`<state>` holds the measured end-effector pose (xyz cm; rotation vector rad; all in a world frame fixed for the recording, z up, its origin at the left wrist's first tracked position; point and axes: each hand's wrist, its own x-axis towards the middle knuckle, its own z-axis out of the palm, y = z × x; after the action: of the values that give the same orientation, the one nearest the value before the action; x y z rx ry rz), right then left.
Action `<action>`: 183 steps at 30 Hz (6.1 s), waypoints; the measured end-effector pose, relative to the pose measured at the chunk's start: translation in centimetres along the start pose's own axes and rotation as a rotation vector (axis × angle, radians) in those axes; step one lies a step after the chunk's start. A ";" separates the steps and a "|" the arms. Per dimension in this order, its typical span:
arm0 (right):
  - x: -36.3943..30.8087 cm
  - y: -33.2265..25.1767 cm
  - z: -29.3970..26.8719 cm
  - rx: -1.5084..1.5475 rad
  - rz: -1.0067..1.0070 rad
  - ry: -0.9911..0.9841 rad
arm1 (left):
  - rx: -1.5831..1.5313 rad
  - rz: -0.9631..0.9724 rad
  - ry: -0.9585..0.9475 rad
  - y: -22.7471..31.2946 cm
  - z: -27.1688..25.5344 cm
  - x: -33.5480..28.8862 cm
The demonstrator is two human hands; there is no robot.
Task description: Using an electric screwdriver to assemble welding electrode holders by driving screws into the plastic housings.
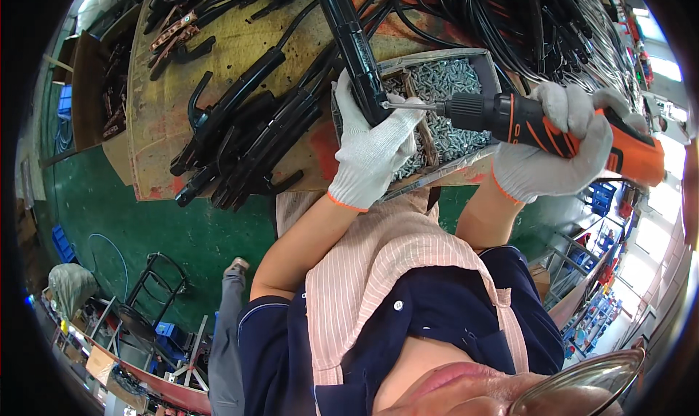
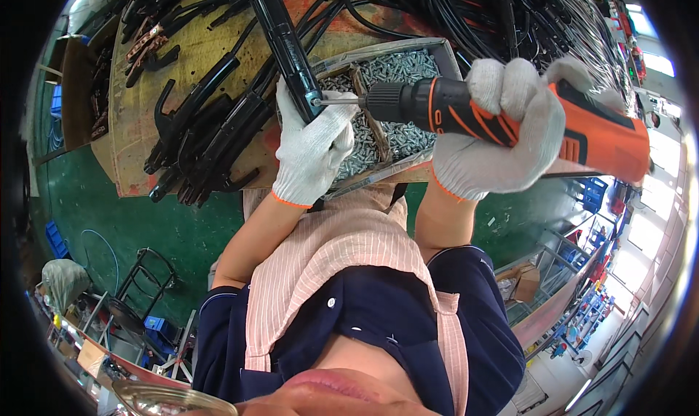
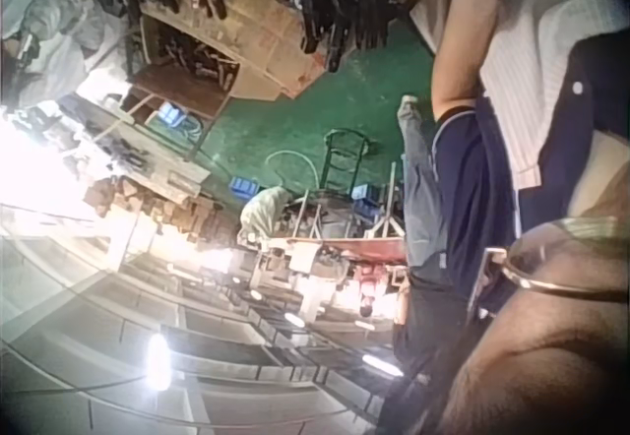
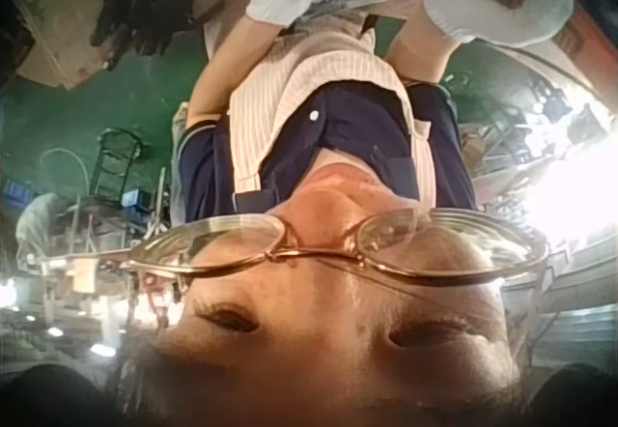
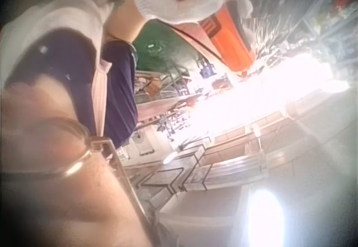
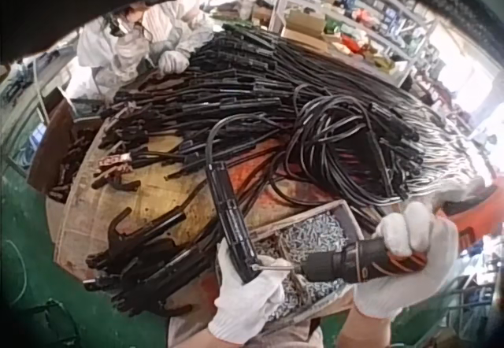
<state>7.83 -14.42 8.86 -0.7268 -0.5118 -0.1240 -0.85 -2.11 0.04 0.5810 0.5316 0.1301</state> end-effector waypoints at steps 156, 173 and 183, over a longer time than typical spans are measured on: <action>4.7 6.1 2.8 0.105 0.735 -0.102 | 0.703 0.034 -0.114 8.8 3.0 -1.4; 3.8 7.9 3.1 0.298 0.924 0.174 | 0.775 1.019 -0.130 6.6 1.7 2.7; 3.4 6.2 4.0 0.460 1.062 0.196 | 1.120 1.332 -0.058 6.6 1.2 2.2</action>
<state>10.89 -6.94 9.26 -0.4492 0.0840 0.8812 1.88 3.37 3.58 1.9732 0.0222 1.1145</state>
